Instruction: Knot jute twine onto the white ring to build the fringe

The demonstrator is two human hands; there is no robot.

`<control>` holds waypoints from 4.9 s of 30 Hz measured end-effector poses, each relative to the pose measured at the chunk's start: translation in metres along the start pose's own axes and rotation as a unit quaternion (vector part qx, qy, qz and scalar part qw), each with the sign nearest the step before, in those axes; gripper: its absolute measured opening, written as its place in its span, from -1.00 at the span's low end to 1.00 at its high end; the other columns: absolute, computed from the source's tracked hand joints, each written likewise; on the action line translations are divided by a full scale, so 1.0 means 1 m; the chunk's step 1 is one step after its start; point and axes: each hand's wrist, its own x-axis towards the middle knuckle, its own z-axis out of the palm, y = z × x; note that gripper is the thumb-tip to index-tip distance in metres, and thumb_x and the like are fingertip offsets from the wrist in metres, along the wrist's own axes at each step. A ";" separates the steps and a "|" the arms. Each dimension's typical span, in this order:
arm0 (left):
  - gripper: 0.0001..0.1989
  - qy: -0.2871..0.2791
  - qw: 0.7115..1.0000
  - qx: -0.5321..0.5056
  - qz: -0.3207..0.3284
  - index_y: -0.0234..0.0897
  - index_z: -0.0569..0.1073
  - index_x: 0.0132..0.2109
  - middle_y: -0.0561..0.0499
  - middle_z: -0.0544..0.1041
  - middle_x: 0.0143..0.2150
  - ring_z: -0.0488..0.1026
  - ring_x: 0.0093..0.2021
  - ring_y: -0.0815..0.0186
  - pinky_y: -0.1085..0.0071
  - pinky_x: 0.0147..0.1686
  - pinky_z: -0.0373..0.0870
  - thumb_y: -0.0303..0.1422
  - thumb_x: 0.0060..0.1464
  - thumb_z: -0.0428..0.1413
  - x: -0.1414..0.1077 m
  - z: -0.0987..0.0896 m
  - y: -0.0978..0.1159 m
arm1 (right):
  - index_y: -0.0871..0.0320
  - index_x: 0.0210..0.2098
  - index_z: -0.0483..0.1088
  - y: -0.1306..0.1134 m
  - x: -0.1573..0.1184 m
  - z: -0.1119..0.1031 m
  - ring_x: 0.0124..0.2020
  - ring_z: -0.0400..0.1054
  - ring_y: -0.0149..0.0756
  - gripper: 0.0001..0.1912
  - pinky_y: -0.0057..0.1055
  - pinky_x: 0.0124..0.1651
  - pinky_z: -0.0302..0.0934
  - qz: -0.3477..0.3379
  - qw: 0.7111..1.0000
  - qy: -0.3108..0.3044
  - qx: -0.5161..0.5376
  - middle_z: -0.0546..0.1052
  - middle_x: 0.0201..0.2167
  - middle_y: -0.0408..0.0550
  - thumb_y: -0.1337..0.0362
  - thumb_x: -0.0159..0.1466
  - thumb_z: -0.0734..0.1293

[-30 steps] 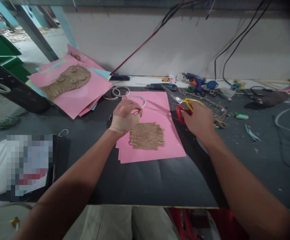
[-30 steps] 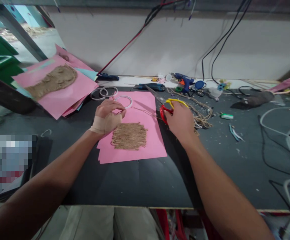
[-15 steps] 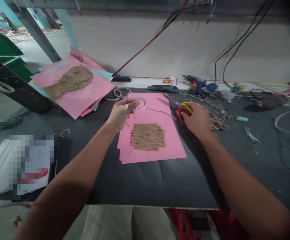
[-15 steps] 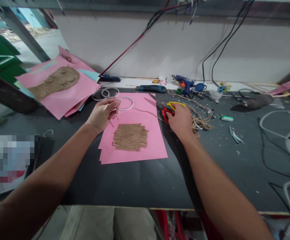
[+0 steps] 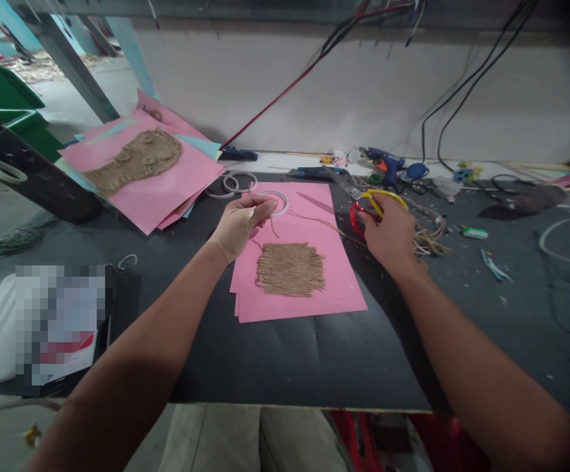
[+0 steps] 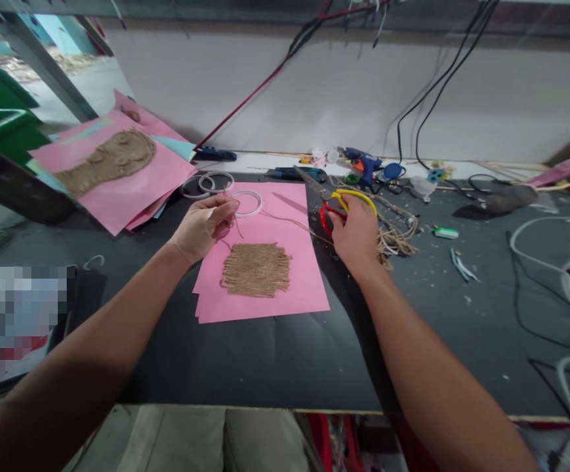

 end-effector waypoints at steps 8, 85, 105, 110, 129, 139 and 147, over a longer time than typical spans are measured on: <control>-0.74 -0.023 1.000 0.017 0.003 -0.24 0.50 -0.37 0.07 0.40 -0.47 0.14 -0.59 0.51 0.47 -0.66 -0.05 -0.15 -0.03 0.30 -0.002 0.002 -0.001 | 0.21 0.14 0.39 -0.003 0.001 0.001 0.10 0.39 0.08 -0.56 0.03 0.20 0.21 -0.023 0.999 -0.022 0.001 0.53 0.06 0.21 0.32 0.27 0.33; -0.74 -0.124 0.992 0.024 -0.007 -0.32 0.57 -0.36 0.07 0.44 -0.45 0.26 -0.49 0.48 0.48 -0.49 0.17 -0.24 -0.13 0.40 -0.009 0.005 0.000 | 0.11 -0.22 0.35 -0.090 -0.052 -0.014 -0.48 0.32 -0.33 -0.65 -0.37 -0.37 0.10 -0.113 0.943 -0.204 0.237 0.44 -0.48 -0.15 0.02 0.49 0.12; -0.78 -0.196 0.979 0.052 0.013 -0.32 0.64 -0.31 0.01 0.59 -0.38 0.45 -0.39 0.43 0.50 -0.36 0.37 -0.26 -0.07 0.41 -0.018 0.014 0.007 | 0.17 -0.13 0.48 -0.101 -0.057 -0.017 -0.24 0.49 -0.29 -0.81 -0.35 -0.14 0.31 -0.201 0.948 -0.063 0.238 0.62 -0.25 -0.03 0.32 0.45 0.23; -0.76 -0.188 0.979 0.077 0.012 -0.33 0.63 -0.33 0.00 0.59 -0.38 0.44 -0.40 0.43 0.49 -0.35 0.38 -0.24 -0.07 0.40 -0.019 0.017 0.009 | 0.20 -0.15 0.48 -0.100 -0.057 -0.014 -0.28 0.47 -0.29 -0.83 -0.34 -0.19 0.30 -0.233 0.947 -0.074 0.206 0.59 -0.31 -0.02 0.32 0.44 0.24; -0.76 -0.180 0.980 0.080 0.001 -0.33 0.62 -0.29 -0.02 0.58 -0.33 0.45 -0.34 0.40 0.45 -0.28 0.38 -0.25 -0.03 0.37 -0.021 0.022 0.004 | 0.12 -0.25 0.42 -0.096 -0.058 -0.015 -0.31 0.38 -0.24 -0.74 -0.29 -0.22 0.19 -0.230 0.954 -0.126 0.144 0.53 -0.33 -0.01 0.24 0.48 0.15; -0.77 -0.182 0.982 0.055 -0.003 -0.34 0.59 -0.30 0.01 0.55 -0.37 0.42 -0.36 0.43 0.48 -0.32 0.35 -0.27 -0.03 0.37 -0.023 0.025 0.005 | 0.15 -0.25 0.44 -0.098 -0.057 -0.018 -0.33 0.34 -0.23 -0.69 -0.30 -0.30 0.12 -0.244 0.957 -0.121 0.099 0.48 -0.36 0.00 0.23 0.49 0.13; -0.78 -0.190 0.979 0.070 0.017 -0.29 0.65 -0.22 -0.04 0.63 -0.24 0.50 -0.25 0.36 0.42 -0.18 0.42 -0.26 -0.01 0.36 -0.020 0.023 0.002 | 0.14 -0.24 0.45 -0.097 -0.059 -0.015 -0.32 0.35 -0.24 -0.70 -0.29 -0.26 0.16 -0.239 0.956 -0.122 0.115 0.50 -0.35 0.00 0.21 0.49 0.14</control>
